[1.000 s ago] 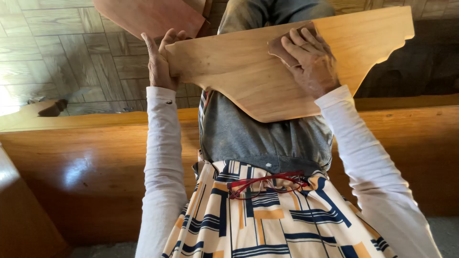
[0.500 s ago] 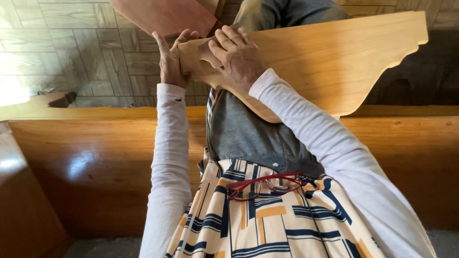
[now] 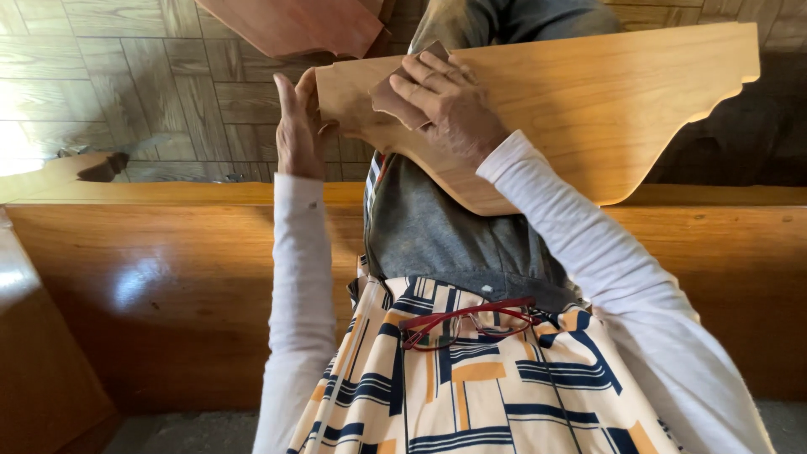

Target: The person sits on the floor and sands a light-colored wooden piece resting on their lap using a sanding block. They hold the wood steady with their left hand while moving the sanding block with their right hand across the surface and edges.

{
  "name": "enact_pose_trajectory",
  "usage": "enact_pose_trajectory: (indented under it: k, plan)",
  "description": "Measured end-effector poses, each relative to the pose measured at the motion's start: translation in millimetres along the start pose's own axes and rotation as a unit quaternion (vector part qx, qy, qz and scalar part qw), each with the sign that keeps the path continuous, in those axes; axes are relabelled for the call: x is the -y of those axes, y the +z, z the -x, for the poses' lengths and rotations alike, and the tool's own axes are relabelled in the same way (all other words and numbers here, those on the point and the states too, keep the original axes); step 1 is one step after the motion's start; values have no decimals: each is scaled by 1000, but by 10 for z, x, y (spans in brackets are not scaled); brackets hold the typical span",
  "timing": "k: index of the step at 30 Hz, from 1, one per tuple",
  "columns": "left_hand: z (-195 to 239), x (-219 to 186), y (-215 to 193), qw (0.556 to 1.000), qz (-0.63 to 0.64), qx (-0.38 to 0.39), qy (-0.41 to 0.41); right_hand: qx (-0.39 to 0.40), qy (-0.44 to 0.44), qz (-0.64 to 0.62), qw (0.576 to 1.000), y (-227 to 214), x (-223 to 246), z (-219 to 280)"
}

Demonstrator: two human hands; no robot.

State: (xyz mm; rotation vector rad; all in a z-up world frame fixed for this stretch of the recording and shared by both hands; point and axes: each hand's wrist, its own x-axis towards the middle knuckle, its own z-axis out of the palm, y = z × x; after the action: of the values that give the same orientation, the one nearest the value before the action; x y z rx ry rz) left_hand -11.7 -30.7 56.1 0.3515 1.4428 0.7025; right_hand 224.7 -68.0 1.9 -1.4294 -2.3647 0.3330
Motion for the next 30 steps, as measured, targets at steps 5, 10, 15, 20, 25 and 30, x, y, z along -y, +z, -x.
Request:
enact_pose_trajectory:
  k: [5, 10, 15, 20, 25, 30]
  plan:
    - [-26, 612, -417, 961, -104, 108, 231, -73, -50, 18, 996, -344, -47, -78]
    - [-171, 1021, -561, 949, -49, 130, 282, -60, -110, 105, 986, -617, -274, 126]
    - [7, 810, -477, 937, -226, 67, 257, -26, 3, 254, 967, -1004, -560, 557]
    - [-256, 1022, -719, 949, -61, 149, 271, -42, 32, 186, 981, -742, -361, 421]
    - [-243, 1017, -752, 963, 8, 153, 221, -43, 0, 50, 998, -246, 194, -186]
    - [-209, 960, -729, 972, 7, 139, 187, 52, -36, 51, 997, 365, 672, -729]
